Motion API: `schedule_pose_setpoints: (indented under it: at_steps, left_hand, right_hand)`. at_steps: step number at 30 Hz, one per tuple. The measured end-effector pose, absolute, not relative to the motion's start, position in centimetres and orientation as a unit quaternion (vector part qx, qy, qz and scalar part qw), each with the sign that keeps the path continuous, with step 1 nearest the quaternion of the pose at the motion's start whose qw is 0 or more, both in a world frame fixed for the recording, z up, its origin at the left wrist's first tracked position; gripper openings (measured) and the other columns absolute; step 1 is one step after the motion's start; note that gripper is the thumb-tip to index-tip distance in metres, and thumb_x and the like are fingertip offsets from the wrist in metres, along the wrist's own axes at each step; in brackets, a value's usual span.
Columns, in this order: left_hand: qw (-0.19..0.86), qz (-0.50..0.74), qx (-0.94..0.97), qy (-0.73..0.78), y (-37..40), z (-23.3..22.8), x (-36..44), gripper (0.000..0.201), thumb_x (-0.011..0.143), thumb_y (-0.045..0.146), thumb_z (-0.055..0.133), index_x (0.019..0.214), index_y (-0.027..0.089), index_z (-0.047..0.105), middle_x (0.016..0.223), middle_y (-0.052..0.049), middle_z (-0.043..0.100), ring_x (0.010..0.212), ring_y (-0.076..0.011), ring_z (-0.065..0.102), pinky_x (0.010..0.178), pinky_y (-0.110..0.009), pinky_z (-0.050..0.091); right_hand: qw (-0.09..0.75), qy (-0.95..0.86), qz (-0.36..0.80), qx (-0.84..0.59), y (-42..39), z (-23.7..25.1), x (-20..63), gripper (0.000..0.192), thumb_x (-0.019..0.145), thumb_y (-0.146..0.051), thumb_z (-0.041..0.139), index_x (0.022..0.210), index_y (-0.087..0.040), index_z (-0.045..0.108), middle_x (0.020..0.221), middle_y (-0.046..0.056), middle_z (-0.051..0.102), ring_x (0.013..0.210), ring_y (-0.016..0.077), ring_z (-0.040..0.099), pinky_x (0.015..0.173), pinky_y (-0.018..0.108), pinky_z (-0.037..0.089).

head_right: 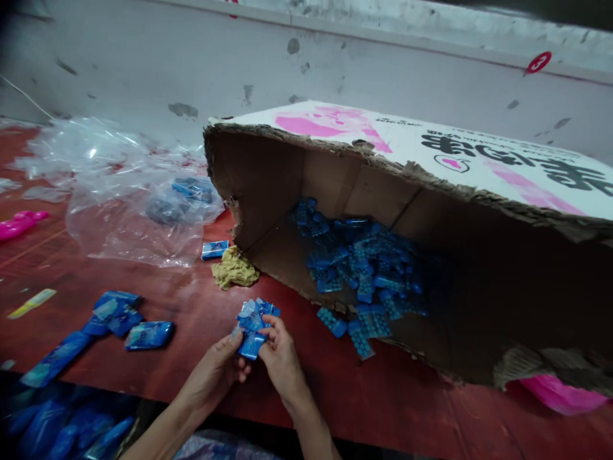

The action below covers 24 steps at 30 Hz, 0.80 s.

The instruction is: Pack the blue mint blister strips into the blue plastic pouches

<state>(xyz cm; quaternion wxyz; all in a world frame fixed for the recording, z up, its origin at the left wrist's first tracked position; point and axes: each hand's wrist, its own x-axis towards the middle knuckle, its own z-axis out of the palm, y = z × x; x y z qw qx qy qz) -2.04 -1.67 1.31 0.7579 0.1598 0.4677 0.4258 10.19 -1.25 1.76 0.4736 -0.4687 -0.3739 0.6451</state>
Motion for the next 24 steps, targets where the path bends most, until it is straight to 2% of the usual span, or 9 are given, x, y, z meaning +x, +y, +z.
schedule_pose_setpoints:
  at_steps: [3, 7, 11, 15, 21, 24]
  left_hand:
    - [0.743, 0.427, 0.177, 0.485, -1.7, 1.1, -2.0, 0.032, 0.058, 0.041, 0.071, 0.066, 0.014, 0.057, 0.047, 0.002, 0.057, 0.039, -0.0084, 0.050, 0.037, -0.018, 0.037]
    - [0.721, 0.451, 0.184, 0.494, -1.5, 0.9, -2.3, 0.029, 0.054, 0.036, 0.075, 0.061, 0.013, 0.058, 0.048, 0.002, 0.058, 0.041, -0.0077, 0.050, 0.039, -0.018, 0.037]
    - [0.727, 0.459, 0.182, 0.477, -1.5, 1.0, -2.4, 0.030, 0.056, 0.037, 0.073, 0.054, 0.012, 0.056, 0.045, 0.000, 0.056, 0.042, -0.0081, 0.051, 0.040, -0.017, 0.035]
    - [0.757, 0.429, 0.152, 0.468, -1.7, 1.0, -2.4, 0.030, 0.061, 0.041, 0.069, 0.059, 0.012, 0.058, 0.041, 0.002, 0.052, 0.041, -0.0097, 0.052, 0.039, -0.018, 0.035]
    - [0.762, 0.426, 0.159, 0.461, -1.9, 0.8, -2.6, 0.027, 0.059, 0.035, 0.072, 0.062, 0.014, 0.055, 0.050, 0.002, 0.057, 0.042, -0.0079, 0.050, 0.039, -0.018, 0.035]
    - [0.744, 0.435, 0.174, 0.477, -2.0, 0.9, -2.5, 0.027, 0.059, 0.035, 0.072, 0.059, 0.015, 0.054, 0.047, 0.003, 0.055, 0.040, -0.0069, 0.047, 0.038, -0.018, 0.035]
  right_hand:
    - [0.494, -0.395, 0.585, -0.507, -1.3, 0.8, 10.0, 0.040, 0.067, -0.013, 0.053, 0.106, -0.019, 0.051, 0.072, -0.003, 0.056, 0.057, 0.0098, 0.052, 0.053, 0.020, 0.040]
    - [0.525, -0.414, 0.530, -0.521, -1.7, 0.0, 9.6, 0.050, 0.068, -0.009, 0.051, 0.116, -0.021, 0.047, 0.075, -0.003, 0.053, 0.064, 0.0104, 0.053, 0.058, 0.020, 0.042]
    - [0.517, -0.398, 0.564, -0.506, -2.0, 0.1, 9.2, 0.045, 0.069, -0.013, 0.051, 0.113, -0.019, 0.045, 0.065, -0.005, 0.052, 0.055, 0.0100, 0.051, 0.054, 0.021, 0.042]
    - [0.484, -0.412, 0.569, -0.522, -2.1, 0.6, 9.3, 0.039, 0.077, -0.018, 0.044, 0.116, -0.019, 0.043, 0.063, -0.004, 0.053, 0.043, 0.0083, 0.045, 0.041, 0.019, 0.038]
    - [0.402, -0.418, 0.662, -0.476, -1.8, 1.0, 9.9, 0.057, 0.067, -0.016, 0.057, 0.120, -0.019, 0.038, 0.071, -0.003, 0.059, 0.052, 0.0102, 0.053, 0.046, 0.020, 0.039]
    - [0.415, -0.411, 0.661, -0.471, -1.8, 1.0, 9.9, 0.059, 0.062, -0.015, 0.063, 0.117, -0.019, 0.041, 0.071, -0.003, 0.060, 0.054, 0.0099, 0.053, 0.050, 0.020, 0.039]
